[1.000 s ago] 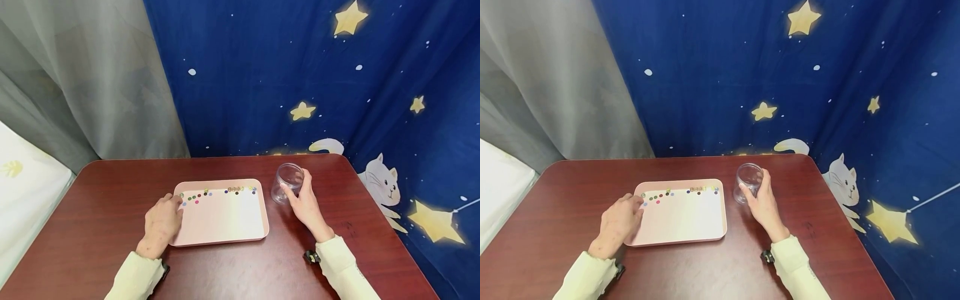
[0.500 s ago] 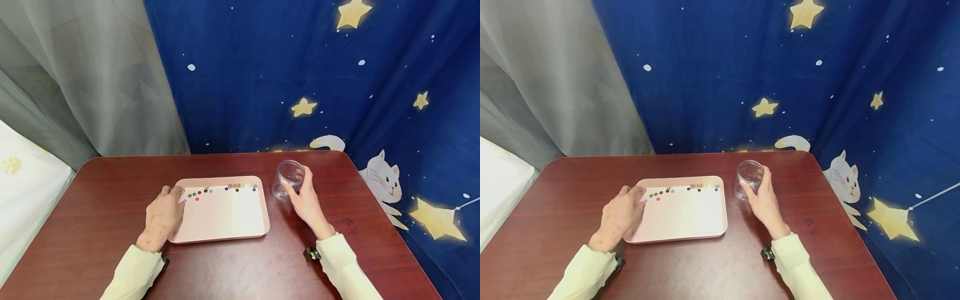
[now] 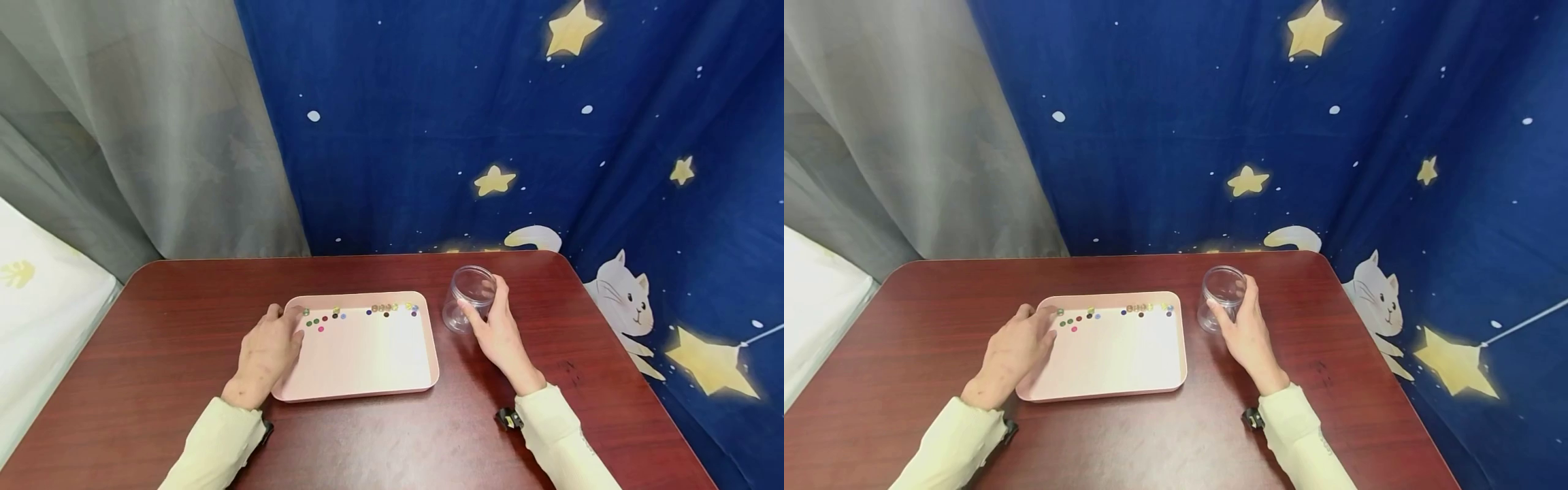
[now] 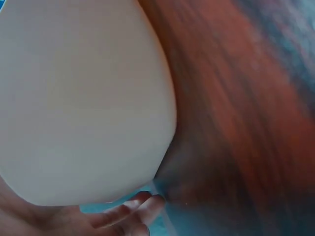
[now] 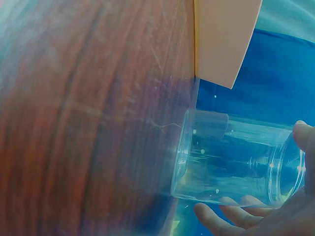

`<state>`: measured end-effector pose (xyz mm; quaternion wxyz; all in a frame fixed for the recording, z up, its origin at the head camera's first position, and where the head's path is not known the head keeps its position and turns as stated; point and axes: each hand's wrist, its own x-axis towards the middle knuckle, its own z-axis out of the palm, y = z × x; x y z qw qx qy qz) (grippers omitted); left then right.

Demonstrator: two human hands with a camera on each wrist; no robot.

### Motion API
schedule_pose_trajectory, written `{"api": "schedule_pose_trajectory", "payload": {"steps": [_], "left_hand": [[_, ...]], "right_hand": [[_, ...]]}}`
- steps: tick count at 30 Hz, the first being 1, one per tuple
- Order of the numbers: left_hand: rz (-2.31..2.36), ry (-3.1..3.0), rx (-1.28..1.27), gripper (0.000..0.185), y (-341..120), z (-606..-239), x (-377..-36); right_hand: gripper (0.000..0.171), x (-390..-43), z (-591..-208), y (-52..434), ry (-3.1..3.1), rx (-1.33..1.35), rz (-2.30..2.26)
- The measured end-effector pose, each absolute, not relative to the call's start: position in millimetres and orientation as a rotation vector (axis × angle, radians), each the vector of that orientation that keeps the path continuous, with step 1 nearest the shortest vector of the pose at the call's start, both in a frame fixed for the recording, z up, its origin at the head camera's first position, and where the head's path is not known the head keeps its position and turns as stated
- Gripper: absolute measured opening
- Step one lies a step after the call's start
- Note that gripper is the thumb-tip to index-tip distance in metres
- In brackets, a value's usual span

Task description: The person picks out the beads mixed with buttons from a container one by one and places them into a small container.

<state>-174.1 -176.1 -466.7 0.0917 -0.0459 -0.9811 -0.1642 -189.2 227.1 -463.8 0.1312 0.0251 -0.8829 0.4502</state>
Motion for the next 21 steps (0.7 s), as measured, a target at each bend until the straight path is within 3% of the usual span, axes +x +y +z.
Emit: {"api": "schedule_pose_trajectory", "payload": {"steps": [9,21], "left_hand": [[-0.502,-2.887,-0.140,0.039,-177,-467,-178],[-0.467,-2.578,-0.218,0.014,-170,-468,-185]], "right_hand": [[0.080,-191,-465,228,-2.554,0.086,1.303],[0.081,-190,-465,229,-2.560,0.087,1.330]]}}
